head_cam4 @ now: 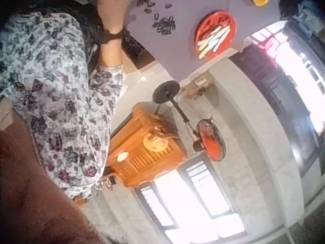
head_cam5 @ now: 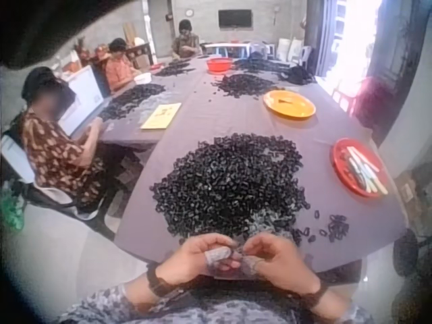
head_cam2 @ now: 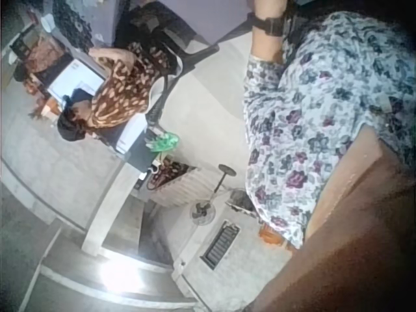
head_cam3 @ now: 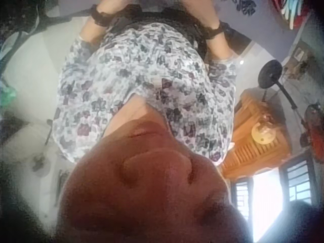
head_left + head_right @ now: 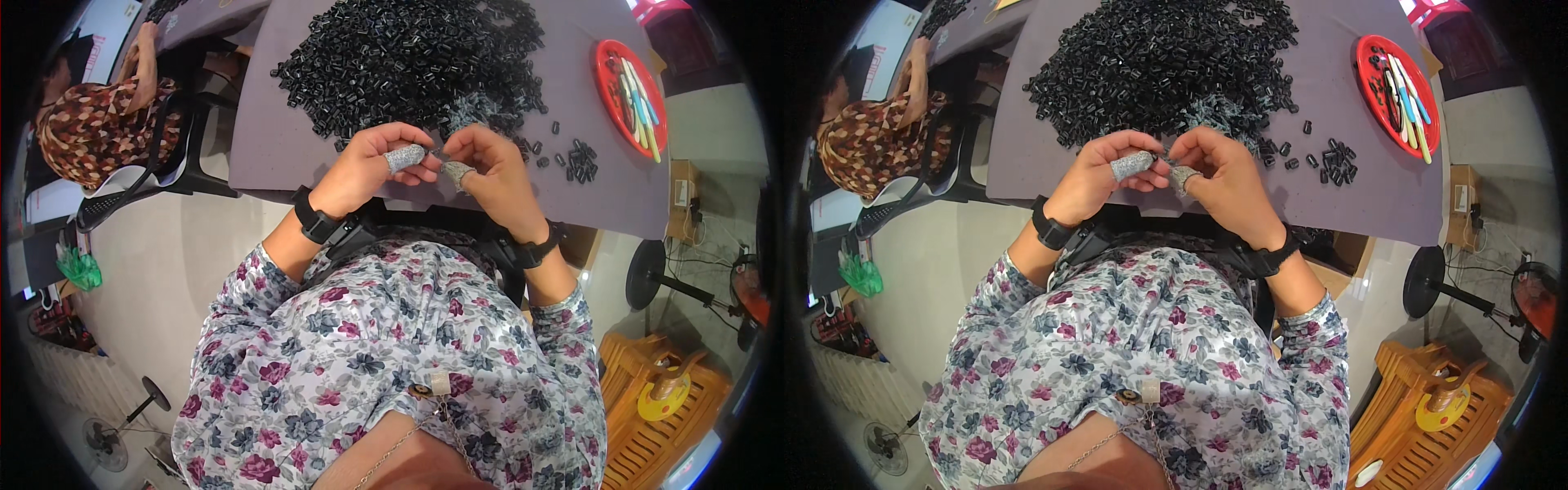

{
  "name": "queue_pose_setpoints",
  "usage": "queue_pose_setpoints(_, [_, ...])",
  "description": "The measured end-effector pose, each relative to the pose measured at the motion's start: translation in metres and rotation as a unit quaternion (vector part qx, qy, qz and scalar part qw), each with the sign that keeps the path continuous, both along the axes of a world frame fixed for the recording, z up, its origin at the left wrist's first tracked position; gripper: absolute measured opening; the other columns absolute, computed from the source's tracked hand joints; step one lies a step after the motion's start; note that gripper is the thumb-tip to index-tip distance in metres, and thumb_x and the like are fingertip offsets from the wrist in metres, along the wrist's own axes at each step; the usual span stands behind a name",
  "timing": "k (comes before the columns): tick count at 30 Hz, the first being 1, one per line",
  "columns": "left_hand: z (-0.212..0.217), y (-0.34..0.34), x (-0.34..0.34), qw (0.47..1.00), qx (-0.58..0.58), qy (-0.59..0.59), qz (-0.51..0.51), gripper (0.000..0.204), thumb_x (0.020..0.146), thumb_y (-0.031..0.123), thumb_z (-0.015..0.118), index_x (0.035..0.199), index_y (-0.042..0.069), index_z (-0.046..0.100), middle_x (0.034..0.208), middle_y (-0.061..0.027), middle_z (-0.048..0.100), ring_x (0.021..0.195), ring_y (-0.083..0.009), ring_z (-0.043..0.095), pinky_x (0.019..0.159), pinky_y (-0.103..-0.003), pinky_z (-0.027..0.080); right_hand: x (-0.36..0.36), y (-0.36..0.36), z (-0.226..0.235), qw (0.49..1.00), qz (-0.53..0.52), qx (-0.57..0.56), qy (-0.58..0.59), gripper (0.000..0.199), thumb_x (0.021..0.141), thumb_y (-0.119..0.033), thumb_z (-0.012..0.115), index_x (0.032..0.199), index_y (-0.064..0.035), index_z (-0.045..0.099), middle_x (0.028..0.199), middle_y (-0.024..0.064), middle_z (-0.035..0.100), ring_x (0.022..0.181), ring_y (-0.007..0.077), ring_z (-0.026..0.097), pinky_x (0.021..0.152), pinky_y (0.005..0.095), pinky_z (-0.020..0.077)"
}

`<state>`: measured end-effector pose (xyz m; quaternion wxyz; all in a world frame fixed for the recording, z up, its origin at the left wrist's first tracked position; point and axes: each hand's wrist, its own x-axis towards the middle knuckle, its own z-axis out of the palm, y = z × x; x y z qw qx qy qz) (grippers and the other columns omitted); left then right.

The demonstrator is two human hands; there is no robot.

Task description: Packaging small black plastic clips into bags while sitting at a table.

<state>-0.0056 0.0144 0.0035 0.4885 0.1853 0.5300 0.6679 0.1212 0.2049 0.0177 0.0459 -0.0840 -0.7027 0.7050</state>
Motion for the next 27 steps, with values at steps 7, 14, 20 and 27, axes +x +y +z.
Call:
queue_pose_setpoints(7, [-0.014, -0.001, 0.003, 0.998, 0.001, 0.048, 0.036, 0.016, 0.104, 0.005, 0.058, 0.114, 0.001, 0.07, 0.105, -0.0066, 0.073, 0.087, -0.0114, 0.069, 0.082, -0.025, 0.057, -0.005, -0.004, -0.006, 0.999, -0.011, 0.033, 0.01, 0.027, 0.081, 0.008, 0.06, 0.105, -0.0019, 0.065, 0.09, 0.0, 0.064, 0.084, 0.0067, 0.061, 0.074, 0.0226, 0.0501])
queue_pose_setpoints(14, [-0.001, 0.001, 0.007, 0.997, -0.03, 0.053, 0.044, 0.019, 0.102, 0.002, 0.058, 0.115, 0.001, 0.072, 0.097, -0.0065, 0.074, 0.075, -0.0108, 0.068, 0.071, -0.024, 0.056, -0.005, -0.003, -0.004, 1.0, -0.006, 0.029, 0.002, 0.026, 0.081, 0.009, 0.061, 0.105, -0.0015, 0.065, 0.09, 0.0006, 0.065, 0.083, 0.0067, 0.062, 0.074, 0.0228, 0.0503])
queue_pose_setpoints(20, [0.0, 0.003, 0.007, 0.996, -0.046, 0.021, 0.071, 0.02, 0.102, 0.0, 0.054, 0.117, 0.001, 0.069, 0.101, -0.0107, 0.074, 0.075, -0.0141, 0.072, 0.069, -0.025, 0.058, -0.003, -0.008, -0.002, 1.0, 0.005, 0.012, -0.004, 0.025, 0.082, 0.007, 0.061, 0.104, -0.0019, 0.065, 0.091, 0.0011, 0.067, 0.082, 0.0063, 0.062, 0.072, 0.022, 0.0495])
queue_pose_setpoints(27, [0.003, 0.004, 0.007, 0.996, -0.051, -0.001, 0.068, 0.015, 0.104, 0.002, 0.053, 0.115, 0.002, 0.063, 0.105, -0.0126, 0.074, 0.08, -0.0174, 0.075, 0.071, -0.026, 0.06, -0.005, -0.009, -0.008, 1.0, -0.014, 0.004, 0.003, 0.024, 0.081, 0.007, 0.061, 0.103, -0.0022, 0.066, 0.091, 0.0009, 0.067, 0.081, 0.0059, 0.062, 0.07, 0.022, 0.0492])
